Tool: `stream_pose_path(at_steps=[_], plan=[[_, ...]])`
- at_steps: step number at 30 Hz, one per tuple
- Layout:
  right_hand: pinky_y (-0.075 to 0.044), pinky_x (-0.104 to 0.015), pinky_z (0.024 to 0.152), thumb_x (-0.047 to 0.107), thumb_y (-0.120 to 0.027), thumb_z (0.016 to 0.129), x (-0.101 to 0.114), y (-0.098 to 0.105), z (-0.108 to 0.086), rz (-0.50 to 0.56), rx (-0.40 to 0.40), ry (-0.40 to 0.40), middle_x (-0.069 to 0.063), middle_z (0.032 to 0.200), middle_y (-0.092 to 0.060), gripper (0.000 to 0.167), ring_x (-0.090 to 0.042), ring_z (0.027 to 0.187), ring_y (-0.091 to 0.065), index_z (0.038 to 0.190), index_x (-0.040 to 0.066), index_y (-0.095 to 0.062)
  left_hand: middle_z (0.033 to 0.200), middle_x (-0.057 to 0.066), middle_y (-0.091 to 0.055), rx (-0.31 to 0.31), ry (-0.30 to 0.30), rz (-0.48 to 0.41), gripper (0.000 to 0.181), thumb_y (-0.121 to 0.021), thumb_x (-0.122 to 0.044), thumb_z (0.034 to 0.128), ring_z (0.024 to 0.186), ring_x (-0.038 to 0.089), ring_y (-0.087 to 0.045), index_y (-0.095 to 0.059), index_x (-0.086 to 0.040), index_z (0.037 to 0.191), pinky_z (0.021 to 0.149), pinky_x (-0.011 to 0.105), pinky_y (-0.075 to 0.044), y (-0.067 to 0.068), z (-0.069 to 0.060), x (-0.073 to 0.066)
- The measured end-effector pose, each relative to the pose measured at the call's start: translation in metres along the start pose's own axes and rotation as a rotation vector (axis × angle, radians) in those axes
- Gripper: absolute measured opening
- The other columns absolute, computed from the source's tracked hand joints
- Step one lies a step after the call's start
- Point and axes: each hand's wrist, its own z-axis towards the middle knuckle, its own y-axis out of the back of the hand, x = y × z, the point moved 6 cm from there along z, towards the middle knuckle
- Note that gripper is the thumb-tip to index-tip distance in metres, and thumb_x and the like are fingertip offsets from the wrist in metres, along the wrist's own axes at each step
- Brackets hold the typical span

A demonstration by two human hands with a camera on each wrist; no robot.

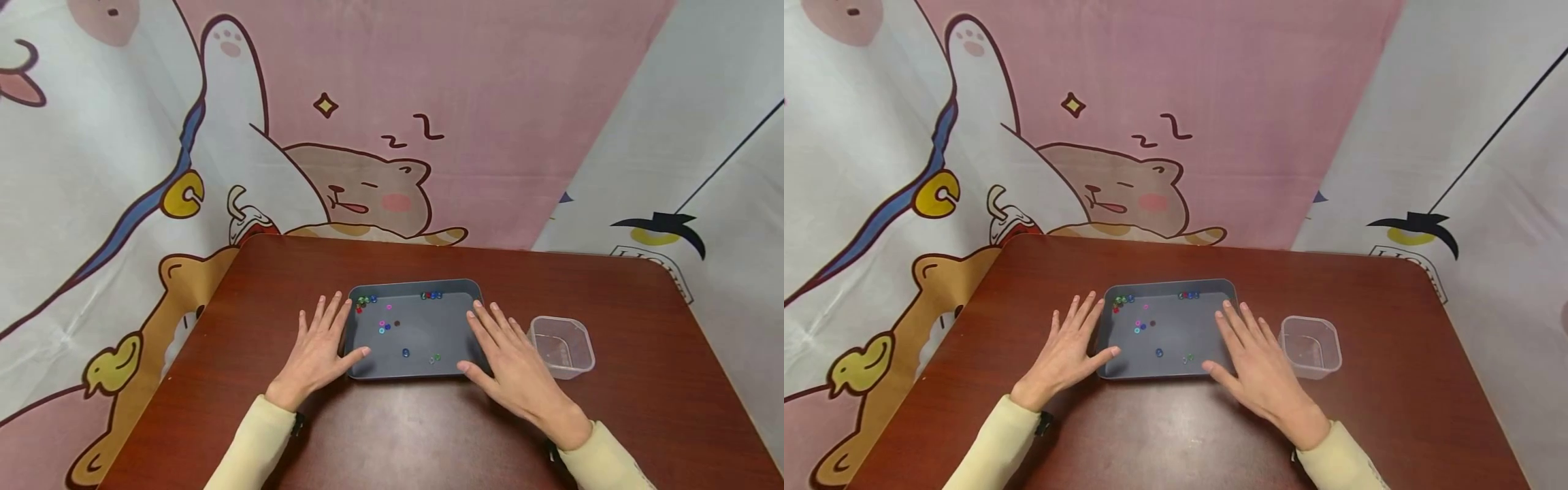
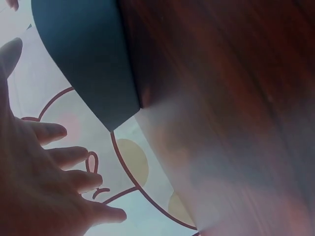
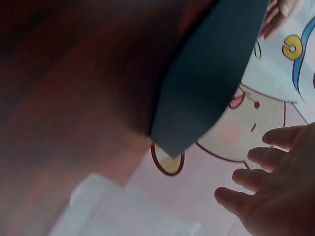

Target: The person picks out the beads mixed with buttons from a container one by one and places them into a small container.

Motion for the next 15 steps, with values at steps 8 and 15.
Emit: stream_pose_path(at_steps=[8,15], plan=[[-0.026,-0.063,0.118,0.065,-0.054,0.1,0.001,-0.018,-0.007,0.007,0.099,-0.051,-0.014,0.172,-0.015,0.091,-0.04,0.156,-0.018,0.161,0.002,-0.032,0.171,0.013,-0.021,-0.027,-0.055,-0.005,0.099,-0.064,-0.07,0.0904,0.156,0.042,-0.018,-0.033,-0.011,0.163,0.116,0.075,-0.012,0.001,0.003,-0.013],[-0.028,-0.062,0.118,0.065,-0.053,0.1,-0.003,-0.024,-0.01,0.004,0.119,-0.081,-0.02,0.17,-0.018,0.093,-0.042,0.155,-0.02,0.16,-0.004,-0.032,0.17,0.013,-0.025,-0.058,-0.112,-0.001,0.094,-0.064,-0.068,0.0915,0.156,0.039,-0.019,-0.038,-0.009,0.161,0.117,0.074,-0.012,0.003,0.009,-0.025]])
